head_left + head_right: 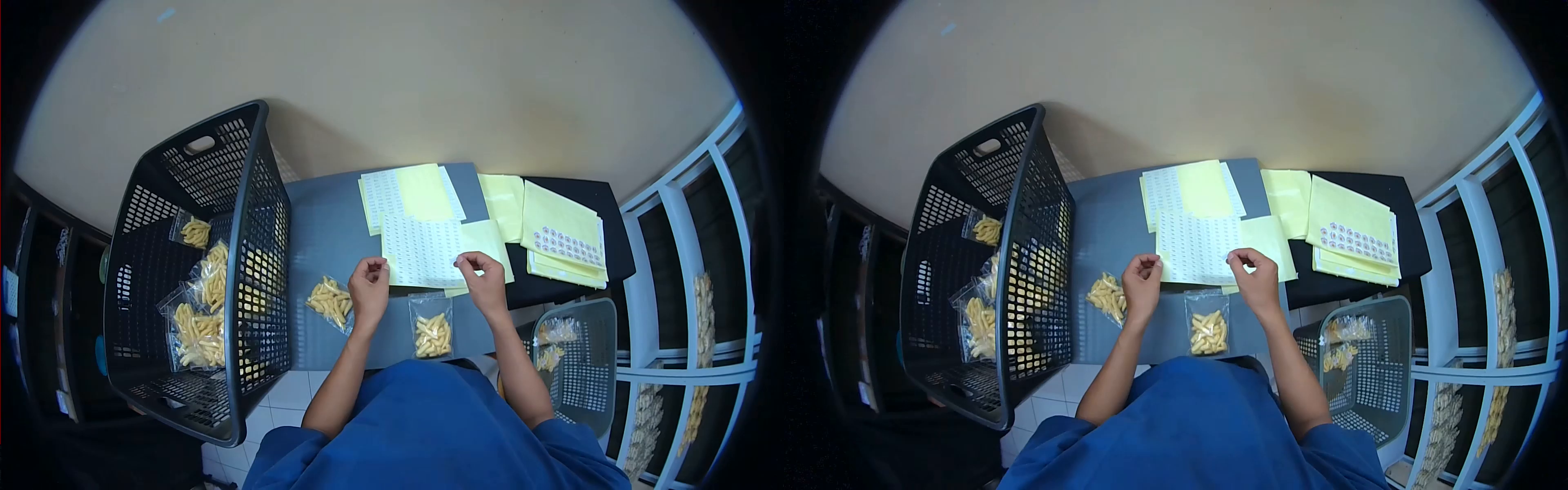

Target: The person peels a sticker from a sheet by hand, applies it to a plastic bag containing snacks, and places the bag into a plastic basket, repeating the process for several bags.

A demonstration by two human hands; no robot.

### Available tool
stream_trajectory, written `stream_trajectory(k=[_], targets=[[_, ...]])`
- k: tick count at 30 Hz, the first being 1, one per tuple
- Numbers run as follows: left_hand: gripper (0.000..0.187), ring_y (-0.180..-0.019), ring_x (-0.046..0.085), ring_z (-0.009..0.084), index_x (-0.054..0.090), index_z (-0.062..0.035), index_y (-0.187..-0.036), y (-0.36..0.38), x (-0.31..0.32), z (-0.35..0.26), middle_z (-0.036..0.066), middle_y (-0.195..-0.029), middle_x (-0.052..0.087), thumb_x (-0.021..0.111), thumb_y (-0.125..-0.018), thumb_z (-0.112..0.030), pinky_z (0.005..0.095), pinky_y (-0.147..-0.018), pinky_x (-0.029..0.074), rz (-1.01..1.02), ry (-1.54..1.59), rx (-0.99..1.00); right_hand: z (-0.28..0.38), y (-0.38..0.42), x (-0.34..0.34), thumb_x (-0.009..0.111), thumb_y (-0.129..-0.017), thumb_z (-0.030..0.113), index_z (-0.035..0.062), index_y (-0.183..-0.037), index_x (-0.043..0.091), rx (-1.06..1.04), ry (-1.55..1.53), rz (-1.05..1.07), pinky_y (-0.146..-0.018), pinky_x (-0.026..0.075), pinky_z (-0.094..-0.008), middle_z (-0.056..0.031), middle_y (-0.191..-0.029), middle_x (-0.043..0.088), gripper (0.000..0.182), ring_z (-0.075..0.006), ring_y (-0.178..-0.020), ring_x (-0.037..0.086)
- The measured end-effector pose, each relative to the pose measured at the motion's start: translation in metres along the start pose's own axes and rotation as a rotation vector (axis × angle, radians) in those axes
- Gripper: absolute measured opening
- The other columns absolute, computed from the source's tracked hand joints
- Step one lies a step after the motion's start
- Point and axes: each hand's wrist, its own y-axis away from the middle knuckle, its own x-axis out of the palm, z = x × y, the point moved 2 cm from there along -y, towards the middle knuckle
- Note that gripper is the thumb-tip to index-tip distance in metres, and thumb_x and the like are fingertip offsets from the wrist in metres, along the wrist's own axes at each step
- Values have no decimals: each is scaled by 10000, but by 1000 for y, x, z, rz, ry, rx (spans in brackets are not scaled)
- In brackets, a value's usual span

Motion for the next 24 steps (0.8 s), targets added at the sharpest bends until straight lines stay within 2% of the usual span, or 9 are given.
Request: stream_trajectory(k=[1,3,5,6,9,11,17,20,24], targets=[[139,-811,636,110,647,8,-1065,3,-4,-1,68,-985,662,666,-929,-13,245,-738,510,-4,-94,-13,-1,5,-1,714,-917,124,-31,-962,748,1,10,-5,-750,528,-281,-78,-861,752,165,-128,-803,679],[135,-848,647,167,678,-8,-1020,17,-8,-11,90,-1052,643,690,-887,-26,301,-772,518,-124,-409,319,2,13,-5,722,-913,126,-30,-958,747,-3,30,-18,-756,526,-276,-80,-857,750,164,-126,-817,678],[123,-872,649,191,689,-9,-994,35,-6,-37,97,-1076,633,693,-872,-24,322,-800,520,-188,-691,594,17,24,-3,734,-869,75,-4,-916,735,-207,162,-65,-769,516,-321,-87,-859,733,92,-189,-801,669],[162,-953,655,200,720,-7,-1026,42,-2,-34,95,-1105,660,692,-867,-25,337,-841,514,-39,-513,508,25,30,-1,734,-855,59,6,-904,731,-318,244,-88,-773,511,-336,-89,-858,726,72,-209,-795,664],[246,-965,666,235,740,-31,-1100,66,20,-47,117,-1105,686,682,-861,-38,341,-821,511,305,-81,215,43,41,7,745,-802,40,59,-876,724,-570,382,-118,-791,463,-368,-63,-844,694,80,-236,-792,641],[278,-993,670,217,733,-25,-1137,72,28,-50,117,-1107,702,679,-865,-35,322,-819,515,319,-23,194,48,45,10,756,-790,55,73,-880,727,-687,467,-98,-799,443,-359,-46,-831,685,96,-209,-803,644],[264,-1003,654,139,707,38,-1145,73,29,-37,97,-1130,693,628,-893,32,263,-837,519,371,123,50,51,53,8,766,-762,59,82,-920,742,-719,508,-6,-803,408,-356,-35,-885,686,162,-192,-810,638],[227,-947,664,141,715,30,-1087,74,25,-22,83,-1084,706,627,-878,19,272,-794,526,350,166,4,49,57,3,763,-782,89,76,-941,753,-662,421,25,-837,422,-361,-38,-915,685,160,-203,-824,641],[170,-914,669,144,711,28,-1017,78,22,-18,76,-1042,711,631,-868,9,275,-769,528,347,135,29,33,58,4,749,-837,84,23,-950,742,-236,117,99,-816,476,-327,-69,-904,691,129,-189,-823,651]])
